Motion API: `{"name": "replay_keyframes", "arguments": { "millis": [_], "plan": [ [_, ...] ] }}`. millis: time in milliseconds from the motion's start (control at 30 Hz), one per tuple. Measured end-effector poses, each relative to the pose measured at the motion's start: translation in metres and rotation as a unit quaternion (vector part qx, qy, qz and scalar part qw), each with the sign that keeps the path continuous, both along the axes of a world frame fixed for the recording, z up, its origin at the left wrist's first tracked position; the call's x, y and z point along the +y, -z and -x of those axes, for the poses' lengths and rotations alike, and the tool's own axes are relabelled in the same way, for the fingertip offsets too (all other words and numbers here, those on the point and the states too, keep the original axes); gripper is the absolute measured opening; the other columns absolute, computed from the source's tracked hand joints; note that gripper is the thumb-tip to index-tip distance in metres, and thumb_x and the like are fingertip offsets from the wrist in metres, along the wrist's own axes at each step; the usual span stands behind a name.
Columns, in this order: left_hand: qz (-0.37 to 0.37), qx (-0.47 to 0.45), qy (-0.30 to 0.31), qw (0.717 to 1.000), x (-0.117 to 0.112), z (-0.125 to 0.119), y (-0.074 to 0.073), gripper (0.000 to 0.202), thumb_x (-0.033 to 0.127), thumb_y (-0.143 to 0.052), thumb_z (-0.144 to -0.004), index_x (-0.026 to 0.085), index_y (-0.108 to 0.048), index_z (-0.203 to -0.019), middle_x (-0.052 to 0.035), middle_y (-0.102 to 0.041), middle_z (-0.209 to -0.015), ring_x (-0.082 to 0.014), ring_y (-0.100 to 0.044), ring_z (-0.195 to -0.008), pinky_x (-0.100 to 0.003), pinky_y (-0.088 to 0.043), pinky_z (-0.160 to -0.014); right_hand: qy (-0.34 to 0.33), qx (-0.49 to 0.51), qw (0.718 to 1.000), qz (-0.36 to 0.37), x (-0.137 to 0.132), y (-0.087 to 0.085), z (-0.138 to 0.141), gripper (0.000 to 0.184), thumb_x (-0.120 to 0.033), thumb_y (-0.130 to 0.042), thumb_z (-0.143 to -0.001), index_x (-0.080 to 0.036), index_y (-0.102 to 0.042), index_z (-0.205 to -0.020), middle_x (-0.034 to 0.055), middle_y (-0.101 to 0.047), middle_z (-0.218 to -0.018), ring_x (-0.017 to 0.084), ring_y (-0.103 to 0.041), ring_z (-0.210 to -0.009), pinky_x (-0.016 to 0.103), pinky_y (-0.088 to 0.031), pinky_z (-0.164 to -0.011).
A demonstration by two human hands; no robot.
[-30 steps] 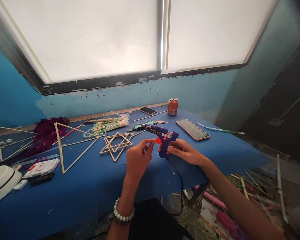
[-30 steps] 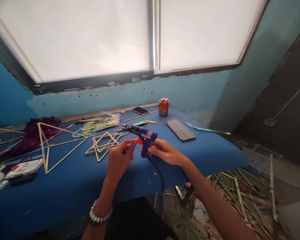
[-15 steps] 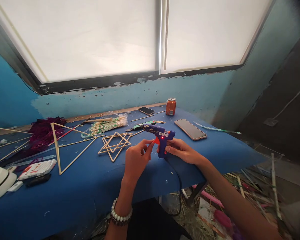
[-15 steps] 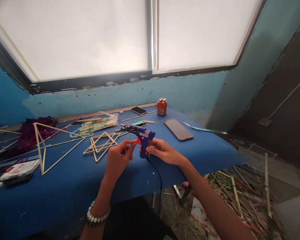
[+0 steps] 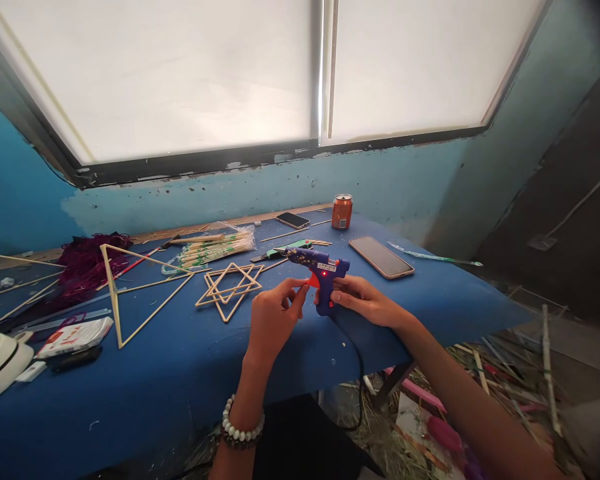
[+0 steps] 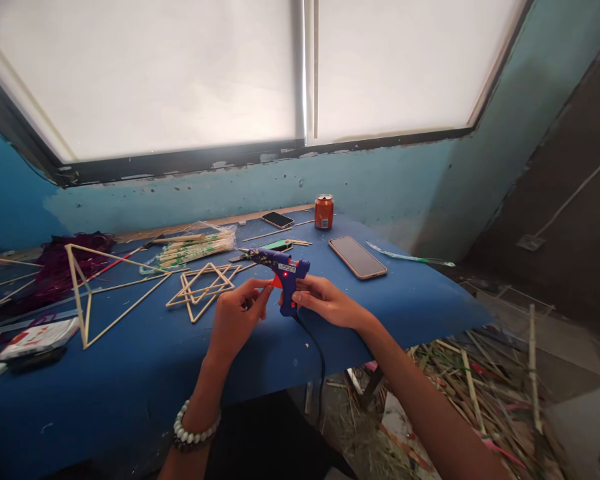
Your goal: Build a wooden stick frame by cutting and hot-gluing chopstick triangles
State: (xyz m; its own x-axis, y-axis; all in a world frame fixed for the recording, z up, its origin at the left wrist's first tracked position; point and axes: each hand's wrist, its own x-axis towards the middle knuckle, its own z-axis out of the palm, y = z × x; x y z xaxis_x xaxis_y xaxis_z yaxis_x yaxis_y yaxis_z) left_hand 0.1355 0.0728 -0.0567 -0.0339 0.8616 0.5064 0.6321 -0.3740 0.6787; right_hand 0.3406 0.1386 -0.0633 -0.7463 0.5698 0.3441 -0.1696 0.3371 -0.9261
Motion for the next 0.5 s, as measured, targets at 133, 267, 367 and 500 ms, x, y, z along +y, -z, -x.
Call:
{"name": "replay_keyframes", "arguments": {
  "millis": [133, 267, 367, 500],
  "plan": [
    [0.004, -0.001, -0.021, 1.0, 0.0009, 0.0004, -0.0001, 0.024, 0.04, -0.057, -0.098, 0.025, -0.075, -0.104, 0.0074, -0.059, -0.052, -0.0094, -0.05, -0.045, -0.022, -0.037, -0.056, 0.006, -0.005, 1.0, 0.004, -0.0004, -0.0005, 0.0001, 0.04, -0.045, -0.058, -0.099, -0.014, -0.063, -0.124, 0.0118, -0.069, -0.116, 0.02, -0.066, -0.105, 0.033, -0.052, -0.093],
    [0.003, -0.001, -0.013, 1.0, 0.0004, 0.0, -0.0008, 0.024, 0.04, -0.058, -0.097, 0.024, -0.074, -0.102, 0.0073, -0.059, -0.052, -0.0092, -0.049, -0.045, -0.022, -0.036, -0.056, 0.011, -0.011, 1.0, 0.006, -0.0011, -0.0016, -0.0005, 0.042, -0.047, -0.058, -0.098, -0.014, -0.063, -0.123, 0.012, -0.07, -0.115, 0.021, -0.066, -0.105, 0.033, -0.053, -0.092],
    [0.007, -0.004, 0.002, 1.0, -0.0008, -0.0006, -0.0008, 0.024, 0.04, -0.058, -0.097, 0.023, -0.074, -0.1, 0.0072, -0.058, -0.052, -0.0089, -0.049, -0.045, -0.022, -0.037, -0.056, 0.008, -0.008, 1.0, 0.01, -0.0009, -0.0014, -0.001, 0.04, -0.046, -0.058, -0.099, -0.014, -0.063, -0.123, 0.0113, -0.07, -0.114, 0.02, -0.066, -0.104, 0.033, -0.053, -0.091],
    [0.011, -0.003, -0.007, 1.0, -0.0014, -0.0012, -0.001, 0.023, 0.039, -0.058, -0.097, 0.023, -0.074, -0.098, 0.0068, -0.059, -0.052, -0.0094, -0.049, -0.045, -0.022, -0.037, -0.056, 0.005, -0.005, 1.0, 0.019, 0.0009, 0.001, -0.0015, 0.04, -0.045, -0.058, -0.099, -0.015, -0.063, -0.124, 0.0107, -0.07, -0.114, 0.021, -0.067, -0.106, 0.033, -0.052, -0.093]
  ]
}}
